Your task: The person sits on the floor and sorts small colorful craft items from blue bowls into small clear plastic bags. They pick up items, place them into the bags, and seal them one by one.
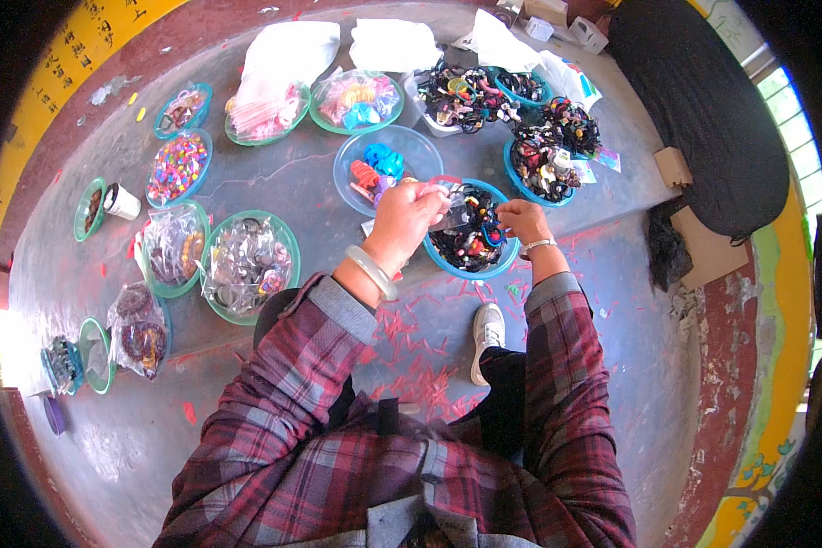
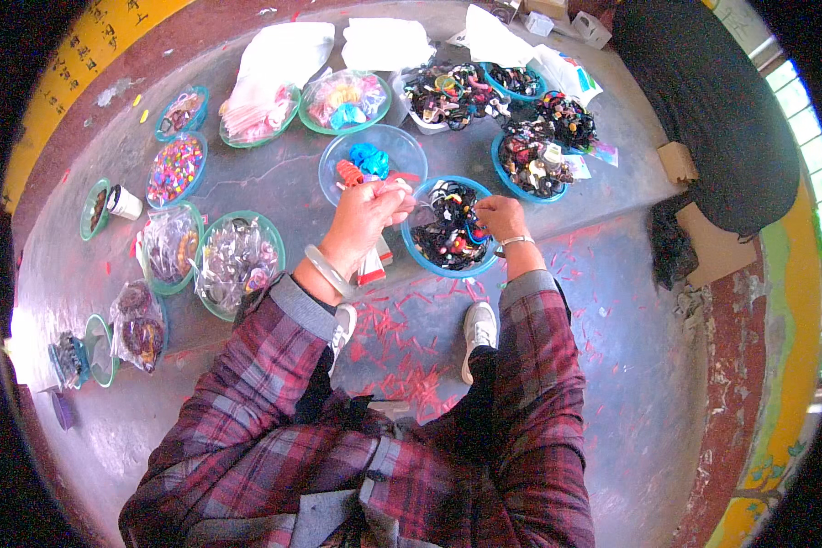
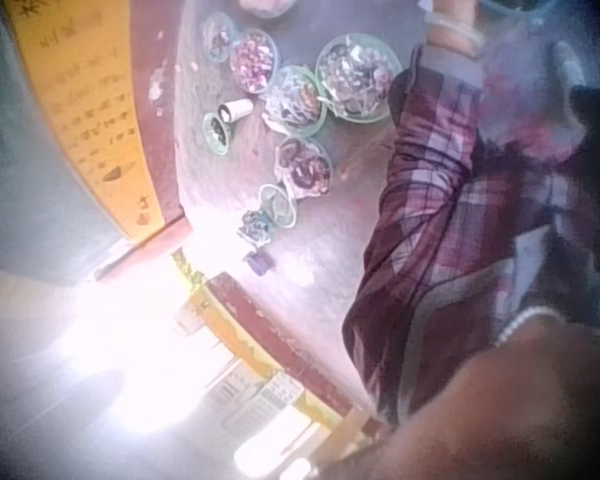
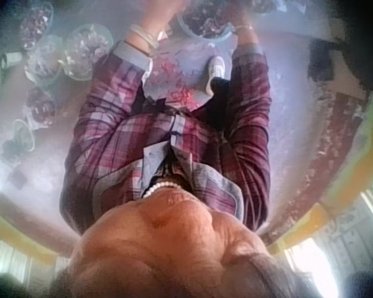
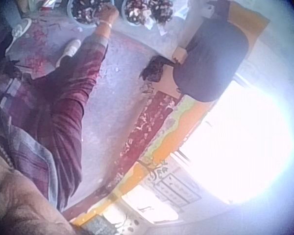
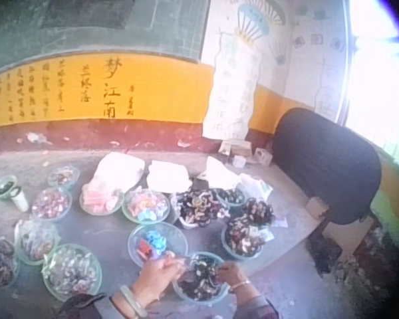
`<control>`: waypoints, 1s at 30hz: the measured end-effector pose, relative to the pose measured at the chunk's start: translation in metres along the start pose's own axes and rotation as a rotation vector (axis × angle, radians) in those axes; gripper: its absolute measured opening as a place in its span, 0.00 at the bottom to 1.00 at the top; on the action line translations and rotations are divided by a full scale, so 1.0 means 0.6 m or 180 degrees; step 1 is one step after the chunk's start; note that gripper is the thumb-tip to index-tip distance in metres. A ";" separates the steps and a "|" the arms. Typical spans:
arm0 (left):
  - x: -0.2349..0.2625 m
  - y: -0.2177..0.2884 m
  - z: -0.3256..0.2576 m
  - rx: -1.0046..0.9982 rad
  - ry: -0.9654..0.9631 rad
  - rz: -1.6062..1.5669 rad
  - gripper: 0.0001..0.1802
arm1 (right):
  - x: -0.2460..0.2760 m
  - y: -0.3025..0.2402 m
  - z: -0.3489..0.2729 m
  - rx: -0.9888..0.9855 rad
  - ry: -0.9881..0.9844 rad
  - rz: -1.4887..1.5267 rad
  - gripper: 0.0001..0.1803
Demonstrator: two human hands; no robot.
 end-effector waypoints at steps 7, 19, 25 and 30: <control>-0.008 0.000 0.002 0.0007 -0.0052 0.0091 0.15 | -0.014 0.073 0.027 0.0084 0.0017 -0.1354 0.07; 0.002 0.002 0.002 -0.0044 0.0062 0.0191 0.14 | -0.160 0.073 -0.016 0.1065 -0.0558 -0.3242 0.11; 0.001 0.002 0.002 0.0014 0.0018 0.0209 0.14 | -0.133 0.009 -0.024 0.1290 0.0228 -0.2545 0.09; 0.000 0.000 0.002 0.0028 0.0007 0.0317 0.14 | -0.178 0.008 -0.039 0.1632 -0.0164 -0.3589 0.07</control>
Point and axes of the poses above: each hand's wrist, its own z-axis towards the middle knuckle, its own x-axis out of the back of the hand, y = z × x, the point moved 10 cm from there along z, towards the middle knuckle, and after that the axes turned 1 degree about -z, right-handed, at the moved point
